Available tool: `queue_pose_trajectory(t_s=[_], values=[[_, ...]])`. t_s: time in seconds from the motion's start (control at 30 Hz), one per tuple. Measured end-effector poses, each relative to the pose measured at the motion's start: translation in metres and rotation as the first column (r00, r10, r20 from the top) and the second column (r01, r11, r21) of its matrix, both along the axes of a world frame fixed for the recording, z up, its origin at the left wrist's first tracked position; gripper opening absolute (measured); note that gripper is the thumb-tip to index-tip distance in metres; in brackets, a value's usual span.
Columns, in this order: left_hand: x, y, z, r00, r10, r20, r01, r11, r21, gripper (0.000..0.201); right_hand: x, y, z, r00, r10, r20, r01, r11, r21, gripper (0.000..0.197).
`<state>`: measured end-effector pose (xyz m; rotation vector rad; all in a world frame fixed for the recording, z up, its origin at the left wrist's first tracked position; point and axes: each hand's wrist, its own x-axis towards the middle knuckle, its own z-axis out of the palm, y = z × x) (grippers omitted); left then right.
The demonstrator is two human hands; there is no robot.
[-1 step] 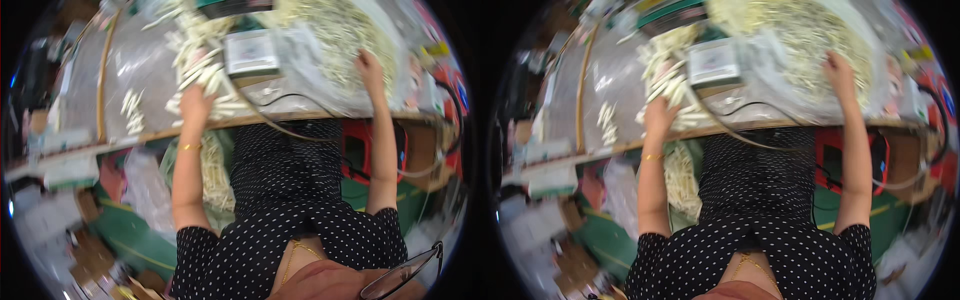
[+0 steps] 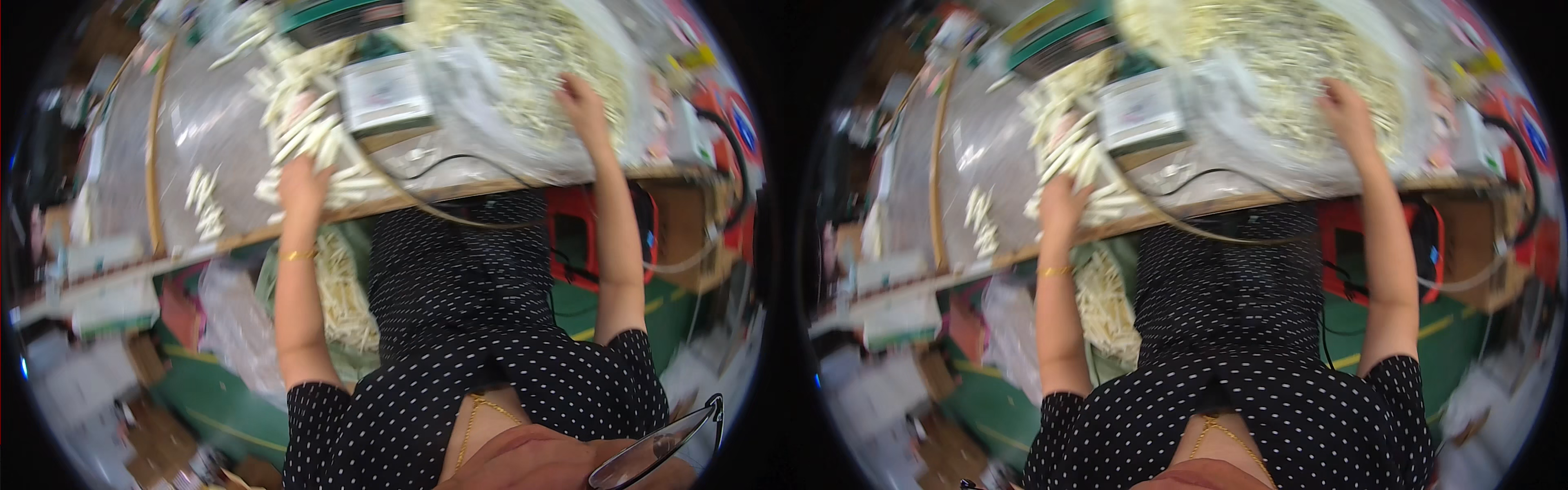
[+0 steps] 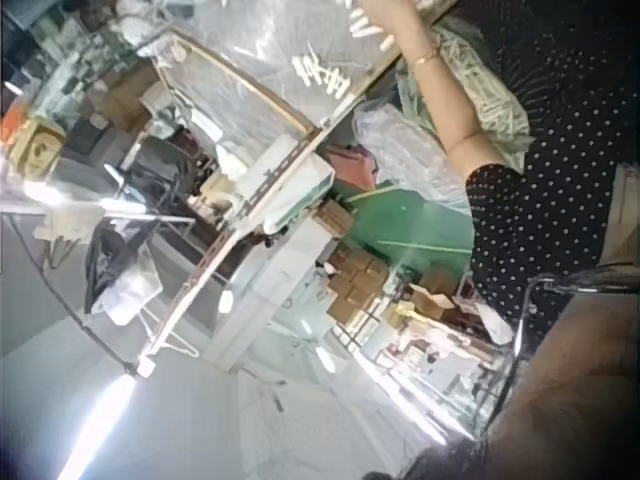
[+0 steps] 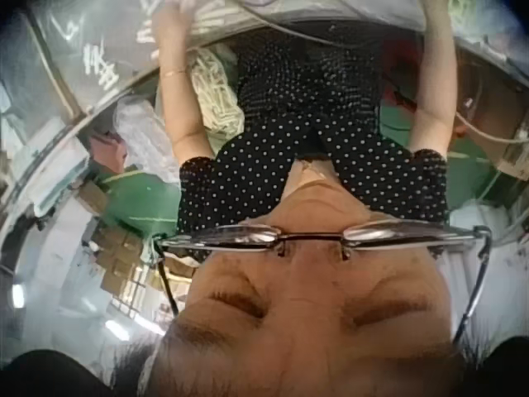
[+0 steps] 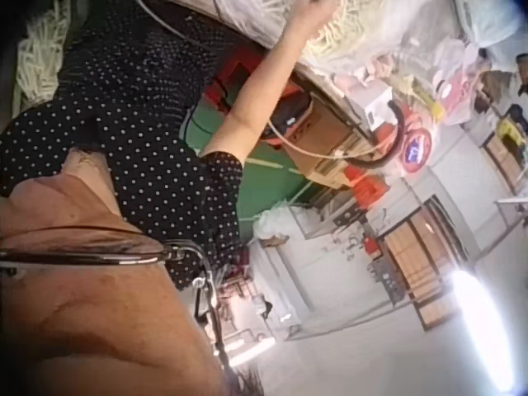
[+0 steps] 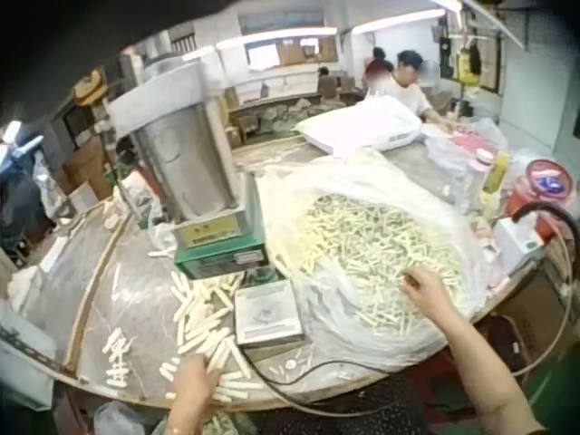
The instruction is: Manually inserting small plastic components into an assembly fixture on a workbench.
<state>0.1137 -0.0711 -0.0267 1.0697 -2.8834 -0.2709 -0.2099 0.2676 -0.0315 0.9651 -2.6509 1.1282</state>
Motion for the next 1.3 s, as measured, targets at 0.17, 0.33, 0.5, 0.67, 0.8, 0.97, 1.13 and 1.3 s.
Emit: queue_pose_trajectory(t_s=[0.17, 0.33, 0.5, 0.67, 0.8, 0.97, 1.13, 1.3], values=[[0.017, -0.005, -0.004, 0.939, -0.295, -0.175, 0.261, 0.946, -0.19, 0.025, 0.009, 0.011, 0.008, 0.991, -0.131, 0.033, 0.128, 0.988, 0.09, 0.029], [0.001, 0.014, 0.016, 0.916, 0.033, -0.399, -0.011, 0.998, 0.057, 0.02, 0.018, 0.021, 0.01, 0.992, -0.113, -0.054, 0.125, 0.914, 0.387, 0.023], [-0.018, 0.034, 0.023, 0.677, 0.32, -0.663, 0.188, 0.796, 0.576, 0.016, 0.014, 0.016, 0.001, 0.99, -0.139, -0.023, 0.134, 0.881, 0.454, 0.021], [-0.044, 0.064, 0.02, 0.633, 0.38, -0.674, 0.43, 0.551, 0.715, 0.013, 0.017, 0.011, 0.016, 0.986, -0.134, -0.101, 0.157, 0.95, 0.269, 0.019], [-0.079, 0.098, 0.001, 0.709, 0.208, -0.674, 0.537, 0.46, 0.707, 0.014, 0.048, -0.013, 0.049, 0.998, -0.047, 0.052, 0.047, 0.999, -0.004, 0.018], [-0.09, 0.117, -0.003, 0.697, -0.013, -0.717, 0.606, 0.546, 0.579, 0.018, 0.097, -0.062, 0.071, 0.872, 0.448, 0.198, -0.349, 0.853, -0.388, 0.016], [-0.087, 0.118, 0.005, 0.777, 0.019, -0.63, 0.528, 0.526, 0.667, 0.019, 0.094, -0.068, 0.065, 0.881, 0.463, 0.095, -0.419, 0.858, -0.297, 0.014], [-0.085, 0.115, 0.011, 0.786, -0.018, -0.618, 0.513, 0.575, 0.637, 0.02, 0.098, -0.072, 0.066, 0.858, 0.511, 0.049, -0.491, 0.846, -0.208, 0.014]])
